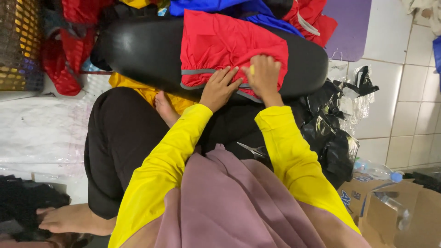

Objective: Cleaning a garment with a sponge, folding it, and packing it into plastic and shipping bags.

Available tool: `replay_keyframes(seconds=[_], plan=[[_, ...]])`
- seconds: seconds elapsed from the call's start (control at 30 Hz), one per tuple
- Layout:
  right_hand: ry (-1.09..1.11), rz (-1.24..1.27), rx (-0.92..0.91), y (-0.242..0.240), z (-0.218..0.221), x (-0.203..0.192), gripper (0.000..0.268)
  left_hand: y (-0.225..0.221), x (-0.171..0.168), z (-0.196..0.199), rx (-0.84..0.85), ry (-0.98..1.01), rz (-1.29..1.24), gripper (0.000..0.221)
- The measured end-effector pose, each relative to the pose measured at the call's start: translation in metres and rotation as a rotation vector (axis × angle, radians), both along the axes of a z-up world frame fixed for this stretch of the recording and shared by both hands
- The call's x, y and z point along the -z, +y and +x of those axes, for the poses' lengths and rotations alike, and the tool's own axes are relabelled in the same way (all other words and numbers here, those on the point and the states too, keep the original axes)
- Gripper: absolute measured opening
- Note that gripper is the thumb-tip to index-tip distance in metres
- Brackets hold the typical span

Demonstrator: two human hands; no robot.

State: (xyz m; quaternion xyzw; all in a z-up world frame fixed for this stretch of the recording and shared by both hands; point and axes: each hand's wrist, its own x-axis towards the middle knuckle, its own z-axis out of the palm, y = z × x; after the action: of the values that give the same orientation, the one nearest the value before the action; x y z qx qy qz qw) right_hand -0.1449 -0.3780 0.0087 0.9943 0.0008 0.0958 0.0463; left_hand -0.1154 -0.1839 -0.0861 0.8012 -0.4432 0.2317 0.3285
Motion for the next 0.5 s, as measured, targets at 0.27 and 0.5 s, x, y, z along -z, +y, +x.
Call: replay_keyframes(seconds=[0.27,0.5], plan=[[-0.276,0.046,0.321,-0.041,0.014,-0.015,0.041,0.005,-0.012,0.003,0.011,-0.005,-0.009,0.026],[-0.103,0.203,-0.257,-0.004,0.017,0.023,0.05,-0.003,0.0,-0.004,-0.068,-0.113,-0.068,0.028]])
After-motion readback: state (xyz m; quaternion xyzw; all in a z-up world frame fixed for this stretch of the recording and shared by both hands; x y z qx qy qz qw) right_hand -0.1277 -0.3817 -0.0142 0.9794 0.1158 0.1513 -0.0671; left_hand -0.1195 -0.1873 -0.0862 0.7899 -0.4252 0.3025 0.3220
